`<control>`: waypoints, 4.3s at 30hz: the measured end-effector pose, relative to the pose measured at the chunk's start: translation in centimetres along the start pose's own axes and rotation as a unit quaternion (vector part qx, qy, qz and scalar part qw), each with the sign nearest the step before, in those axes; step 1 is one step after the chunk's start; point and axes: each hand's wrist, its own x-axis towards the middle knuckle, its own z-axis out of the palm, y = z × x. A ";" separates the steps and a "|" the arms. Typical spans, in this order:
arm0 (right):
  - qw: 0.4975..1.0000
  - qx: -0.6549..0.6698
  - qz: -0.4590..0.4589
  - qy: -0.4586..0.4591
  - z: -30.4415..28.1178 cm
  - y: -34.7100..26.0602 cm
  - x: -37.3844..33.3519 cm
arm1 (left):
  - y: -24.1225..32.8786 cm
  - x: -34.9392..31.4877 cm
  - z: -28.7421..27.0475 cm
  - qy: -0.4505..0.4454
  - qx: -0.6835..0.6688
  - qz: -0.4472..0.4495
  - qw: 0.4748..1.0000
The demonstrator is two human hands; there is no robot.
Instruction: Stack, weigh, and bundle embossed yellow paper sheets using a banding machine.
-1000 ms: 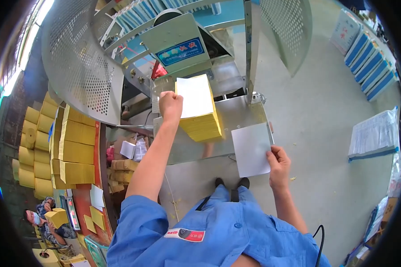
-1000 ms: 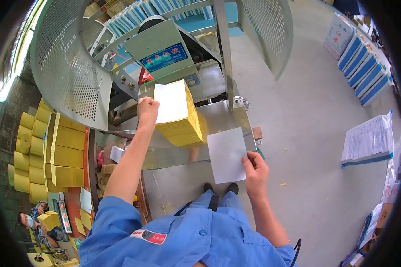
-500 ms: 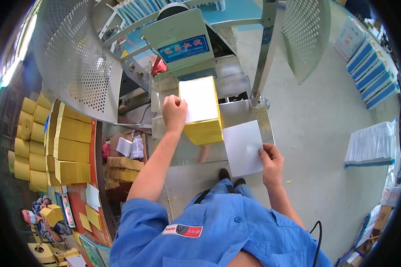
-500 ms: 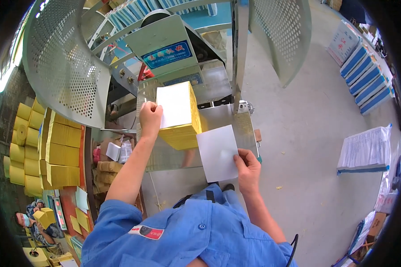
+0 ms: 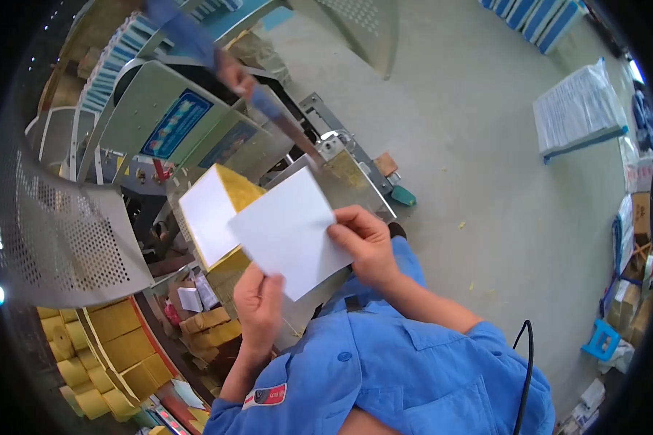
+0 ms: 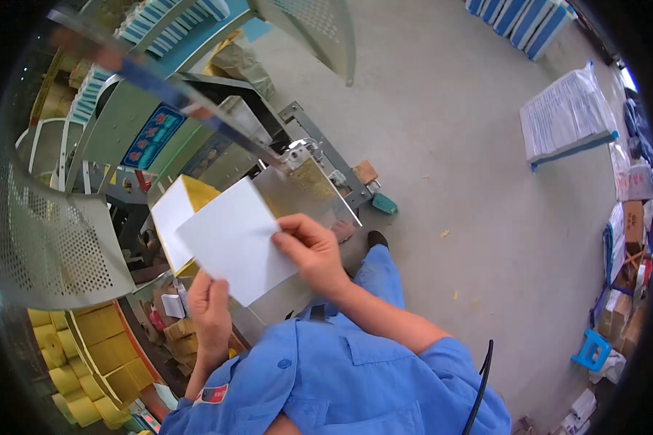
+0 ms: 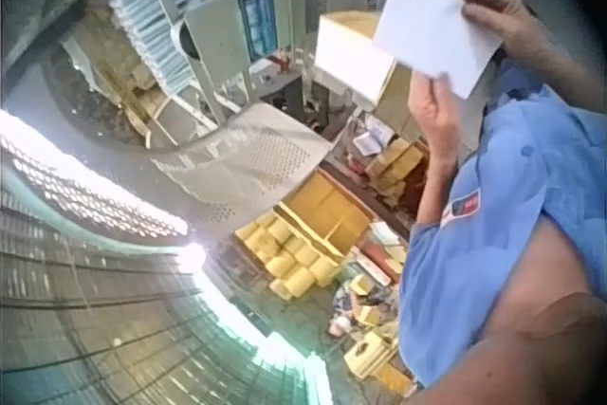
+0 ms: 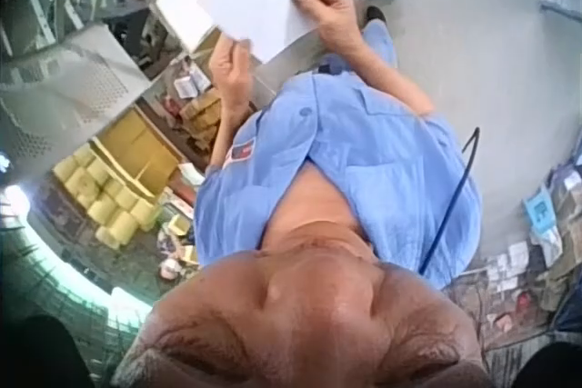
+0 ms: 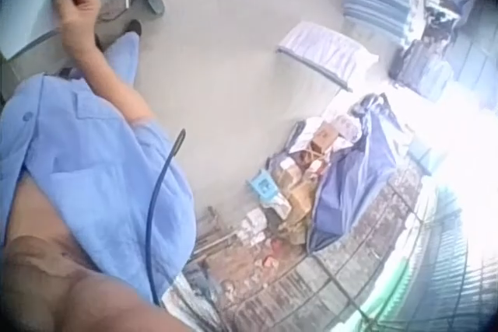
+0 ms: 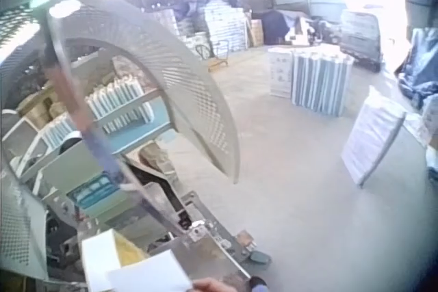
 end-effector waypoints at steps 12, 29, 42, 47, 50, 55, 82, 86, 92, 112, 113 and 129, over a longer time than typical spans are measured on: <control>0.935 -0.196 0.160 0.248 -26.3 10.1 13.0 | -4.1 11.1 -4.1 0.344 -0.005 -0.090 0.935; 0.897 -0.235 0.356 0.118 -34.7 25.4 24.1 | -6.6 11.7 -4.3 0.375 0.055 -0.097 0.920; 0.865 -0.349 0.347 0.094 -33.4 21.9 23.2 | -7.5 10.8 -4.4 0.383 0.015 -0.081 0.920; 0.928 -0.117 0.193 0.298 -33.2 14.0 18.0 | -7.7 10.9 -4.8 0.394 -0.045 -0.058 0.916; 0.959 -0.109 0.071 0.250 -25.7 5.3 14.0 | -9.6 10.0 -6.4 0.363 -0.113 -0.019 0.925; 0.989 -0.121 0.049 -0.069 -7.6 -1.8 7.4 | -8.9 10.3 -5.9 0.321 -0.219 0.023 0.921; 0.967 0.138 0.211 0.024 0.0 14.1 11.0 | -6.4 14.5 -7.9 0.071 0.546 0.019 0.834; 0.983 0.022 0.181 -0.014 0.2 17.7 11.3 | -7.3 14.7 -8.3 0.054 0.489 0.001 0.871; 0.970 -0.136 0.194 -0.051 -1.3 17.8 4.1 | -7.5 8.8 -6.9 0.029 0.482 0.071 0.873; 0.972 0.039 0.228 0.051 1.4 11.5 -5.3 | -18.7 -0.5 -15.3 0.086 -0.094 0.016 0.992; 0.974 0.022 0.227 0.008 1.6 11.3 -4.5 | -20.8 -0.7 -15.1 0.084 -0.292 0.003 0.953; 0.930 -0.043 0.364 -0.007 -0.5 15.2 0.6 | -29.0 -1.6 -16.7 0.034 -0.475 -0.138 0.868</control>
